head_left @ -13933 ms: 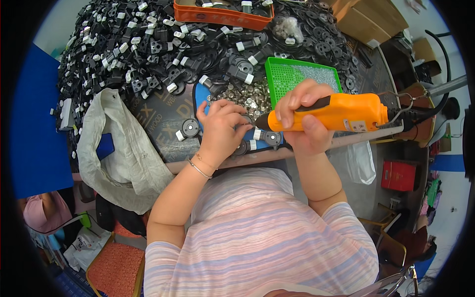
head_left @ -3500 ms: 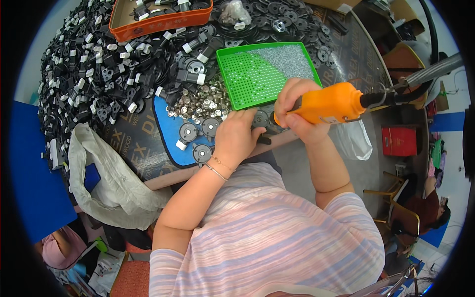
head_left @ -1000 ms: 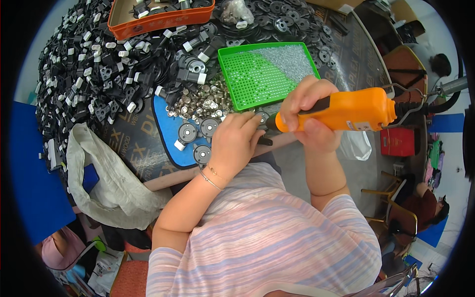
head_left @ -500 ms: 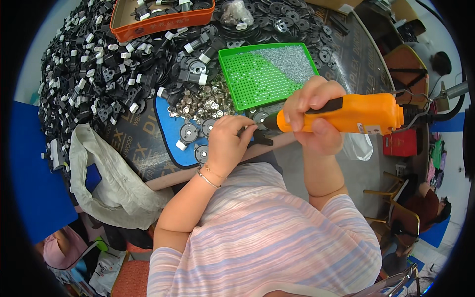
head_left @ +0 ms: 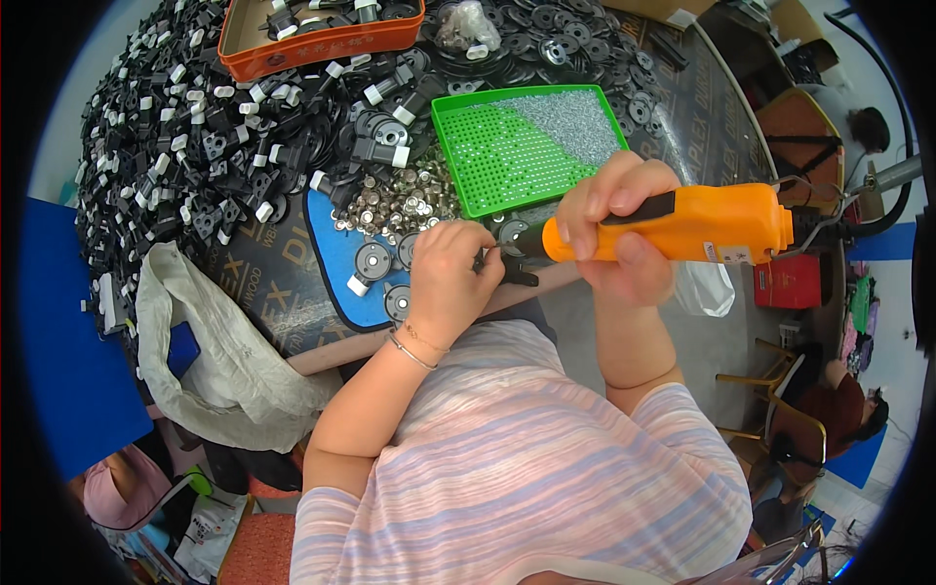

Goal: Use an electric screwdriver to assemble small metal components onto plastic circular bases at a factory workbench.

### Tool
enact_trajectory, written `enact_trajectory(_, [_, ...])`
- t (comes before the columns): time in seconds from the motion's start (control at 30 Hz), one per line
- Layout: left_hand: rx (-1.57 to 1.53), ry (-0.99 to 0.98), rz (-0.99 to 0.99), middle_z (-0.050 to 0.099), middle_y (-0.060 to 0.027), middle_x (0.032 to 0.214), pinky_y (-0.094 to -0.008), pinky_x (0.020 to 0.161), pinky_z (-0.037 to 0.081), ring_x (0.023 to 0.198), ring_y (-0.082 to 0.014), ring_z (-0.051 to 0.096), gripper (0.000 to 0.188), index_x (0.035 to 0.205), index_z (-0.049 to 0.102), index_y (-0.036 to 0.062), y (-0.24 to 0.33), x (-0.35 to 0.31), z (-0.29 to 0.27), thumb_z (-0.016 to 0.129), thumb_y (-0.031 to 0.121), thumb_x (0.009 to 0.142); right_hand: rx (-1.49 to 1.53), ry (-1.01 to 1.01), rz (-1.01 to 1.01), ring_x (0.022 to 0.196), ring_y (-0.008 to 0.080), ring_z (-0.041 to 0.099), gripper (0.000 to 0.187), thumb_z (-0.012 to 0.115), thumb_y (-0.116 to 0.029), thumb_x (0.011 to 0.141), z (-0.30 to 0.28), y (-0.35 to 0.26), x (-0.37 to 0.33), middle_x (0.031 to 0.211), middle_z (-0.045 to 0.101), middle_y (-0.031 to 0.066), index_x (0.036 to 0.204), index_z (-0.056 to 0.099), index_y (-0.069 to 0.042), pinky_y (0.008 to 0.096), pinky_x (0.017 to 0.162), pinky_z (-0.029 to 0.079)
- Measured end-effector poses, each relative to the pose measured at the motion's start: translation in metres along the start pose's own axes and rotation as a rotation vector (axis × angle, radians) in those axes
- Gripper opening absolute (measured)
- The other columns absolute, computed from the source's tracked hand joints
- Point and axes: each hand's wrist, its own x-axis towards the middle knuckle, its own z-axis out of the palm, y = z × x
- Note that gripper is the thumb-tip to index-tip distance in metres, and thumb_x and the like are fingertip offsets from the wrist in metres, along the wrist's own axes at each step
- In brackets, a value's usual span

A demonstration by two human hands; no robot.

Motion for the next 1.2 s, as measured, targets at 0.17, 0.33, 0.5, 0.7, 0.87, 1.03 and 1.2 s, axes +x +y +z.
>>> enact_trajectory(0.17, [0.065, 0.012, 0.034, 0.061, -0.0057, 0.077, -0.034, 0.069, 0.042, 0.072, -0.0246, 0.055, 0.015, 0.074, 0.056, 0.0067, 0.001, 0.001, -0.002, 0.065, 0.001, 0.064, -0.026, -0.011, -0.009, 0.06, 0.0139, 0.053, 0.024, 0.062, -0.015, 0.08, 0.001, 0.0, -0.001, 0.09, 0.048, 0.0096, 0.096, 0.048, -0.003, 0.0283, 0.059, 0.044])
enact_trajectory(0.33, [0.065, -0.044, 0.001, 0.061, -0.0053, 0.08, -0.0351, 0.072, 0.041, 0.077, -0.0251, 0.056, 0.018, 0.079, 0.057, 0.0075, 0.0, 0.0, -0.003, 0.067, 0.005, 0.064, -0.02, -0.006, -0.011, 0.06, 0.0146, 0.053, 0.024, 0.062, -0.015, 0.08, 0.001, 0.001, -0.002, 0.09, 0.049, 0.0101, 0.095, 0.048, -0.002, 0.0281, 0.058, 0.044])
enact_trajectory(0.5, [0.093, -0.115, 0.01, 0.061, -0.0062, 0.082, -0.0364, 0.079, 0.039, 0.084, -0.0257, 0.055, 0.032, 0.094, 0.06, 0.0056, 0.01, 0.005, -0.007, 0.072, 0.015, 0.066, -0.121, 0.007, 0.013, 0.06, 0.015, 0.053, 0.024, 0.063, -0.013, 0.079, -0.002, 0.005, -0.003, 0.088, 0.049, 0.0108, 0.094, 0.049, -0.002, 0.0279, 0.056, 0.045])
enact_trajectory(0.7, [0.223, -0.251, -0.023, 0.063, -0.0071, 0.085, -0.0362, 0.079, 0.039, 0.086, -0.0247, 0.056, 0.045, 0.102, 0.062, 0.0044, 0.01, 0.004, 0.008, 0.075, 0.027, 0.065, -0.361, -0.014, 0.025, 0.061, 0.015, 0.054, 0.026, 0.067, -0.01, 0.077, -0.006, 0.017, -0.007, 0.083, 0.049, 0.0116, 0.092, 0.049, 0.0, 0.0244, 0.054, 0.046])
enact_trajectory(0.87, [0.242, -0.278, -0.047, 0.063, -0.0063, 0.083, -0.0368, 0.074, 0.041, 0.083, -0.0243, 0.057, 0.041, 0.097, 0.064, 0.005, 0.005, 0.005, 0.015, 0.075, 0.028, 0.064, -0.394, -0.058, 0.074, 0.061, 0.0137, 0.053, 0.02, 0.065, -0.007, 0.075, -0.006, 0.021, -0.008, 0.081, 0.049, 0.0104, 0.087, 0.049, -0.001, 0.0231, 0.054, 0.045])
enact_trajectory(1.03, [0.245, -0.262, -0.036, 0.062, -0.0067, 0.077, -0.0378, 0.068, 0.044, 0.077, -0.0265, 0.057, 0.033, 0.088, 0.063, 0.0061, 0.004, 0.007, 0.016, 0.074, 0.026, 0.064, -0.397, -0.122, 0.098, 0.062, 0.0132, 0.053, 0.019, 0.064, -0.005, 0.075, -0.003, 0.023, -0.005, 0.08, 0.05, 0.0092, 0.087, 0.05, -0.002, 0.0225, 0.054, 0.045])
enact_trajectory(1.2, [0.156, -0.224, -0.06, 0.062, -0.0078, 0.077, -0.038, 0.069, 0.046, 0.078, -0.0276, 0.057, 0.032, 0.088, 0.063, 0.005, 0.008, 0.009, 0.014, 0.075, 0.023, 0.064, -0.325, -0.224, 0.056, 0.063, 0.0131, 0.052, 0.022, 0.067, -0.01, 0.073, -0.008, 0.027, 0.003, 0.082, 0.052, 0.01, 0.088, 0.053, -0.002, 0.0221, 0.053, 0.043])
